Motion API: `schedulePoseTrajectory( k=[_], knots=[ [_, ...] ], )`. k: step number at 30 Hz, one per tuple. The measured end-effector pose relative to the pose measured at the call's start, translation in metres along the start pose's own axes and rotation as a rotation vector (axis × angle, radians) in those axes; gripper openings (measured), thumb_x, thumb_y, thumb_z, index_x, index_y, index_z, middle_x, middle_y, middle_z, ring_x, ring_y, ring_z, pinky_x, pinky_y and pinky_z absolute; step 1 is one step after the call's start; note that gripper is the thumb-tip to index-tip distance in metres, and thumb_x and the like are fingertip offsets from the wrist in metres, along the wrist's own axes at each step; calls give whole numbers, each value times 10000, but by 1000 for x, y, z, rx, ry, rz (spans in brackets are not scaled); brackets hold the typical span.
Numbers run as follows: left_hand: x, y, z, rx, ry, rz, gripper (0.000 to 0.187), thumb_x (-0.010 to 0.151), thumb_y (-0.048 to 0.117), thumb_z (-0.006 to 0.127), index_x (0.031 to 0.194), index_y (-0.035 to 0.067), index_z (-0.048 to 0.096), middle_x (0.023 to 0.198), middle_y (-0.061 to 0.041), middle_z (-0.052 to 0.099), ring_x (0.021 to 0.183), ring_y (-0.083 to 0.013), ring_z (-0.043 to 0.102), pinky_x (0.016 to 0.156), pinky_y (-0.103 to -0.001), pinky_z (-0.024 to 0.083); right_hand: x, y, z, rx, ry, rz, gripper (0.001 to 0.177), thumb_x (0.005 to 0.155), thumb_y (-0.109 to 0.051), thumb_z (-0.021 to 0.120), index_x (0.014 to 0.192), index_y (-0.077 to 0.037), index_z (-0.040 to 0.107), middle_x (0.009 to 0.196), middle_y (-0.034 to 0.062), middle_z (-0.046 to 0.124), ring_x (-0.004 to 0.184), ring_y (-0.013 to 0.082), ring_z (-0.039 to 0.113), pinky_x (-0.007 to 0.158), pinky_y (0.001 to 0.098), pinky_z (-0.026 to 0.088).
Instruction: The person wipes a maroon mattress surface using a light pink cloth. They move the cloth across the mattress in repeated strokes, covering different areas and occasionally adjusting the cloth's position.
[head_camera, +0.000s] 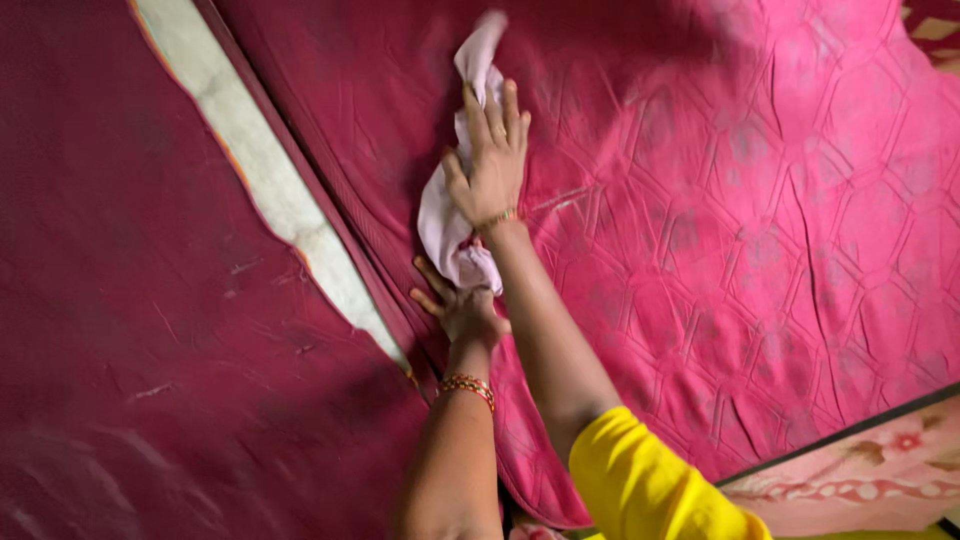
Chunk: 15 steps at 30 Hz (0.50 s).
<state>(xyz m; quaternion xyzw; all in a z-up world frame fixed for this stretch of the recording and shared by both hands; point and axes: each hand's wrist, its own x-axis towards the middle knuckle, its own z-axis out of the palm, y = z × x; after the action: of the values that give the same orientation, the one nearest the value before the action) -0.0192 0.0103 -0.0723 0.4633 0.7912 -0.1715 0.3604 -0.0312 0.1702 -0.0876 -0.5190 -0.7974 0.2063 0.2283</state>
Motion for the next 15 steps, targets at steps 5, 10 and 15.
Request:
schedulePoseTrajectory(
  k=[5, 10, 15],
  knots=[
    [-15, 7, -39, -85, -236, -35, 1424, 564, 671, 886, 1641, 325, 22, 1725, -83, -196, 1476, -527, -294, 1133, -722, -139, -5, 14, -7, -41, -150, -155, 752, 950, -420, 682, 1558, -43, 448, 1699, 133, 239, 1598, 356, 174, 1327, 538, 149],
    [-14, 1, -15, -66, -159, 49, 1427, 573, 736, 834, 1631, 269, -2, 1735, -41, -98, 1546, -404, -209, 1136, -785, -154, -28, 9, -17, -19, -364, -383, 747, 899, -348, 654, 1559, -63, 450, 1680, 125, 253, 1563, 335, 184, 1286, 533, 147],
    [-35, -33, 64, -454, 601, 309, 782, 721, 362, 832, 1383, 116, 497, 1510, -195, 419, 1437, -437, 333, 1153, -660, 249, -105, 1, -9, 206, -380, -533, 614, 903, -206, 633, 1507, -121, 562, 1670, 64, 369, 1588, 300, 246, 1318, 537, 159]
  ],
)
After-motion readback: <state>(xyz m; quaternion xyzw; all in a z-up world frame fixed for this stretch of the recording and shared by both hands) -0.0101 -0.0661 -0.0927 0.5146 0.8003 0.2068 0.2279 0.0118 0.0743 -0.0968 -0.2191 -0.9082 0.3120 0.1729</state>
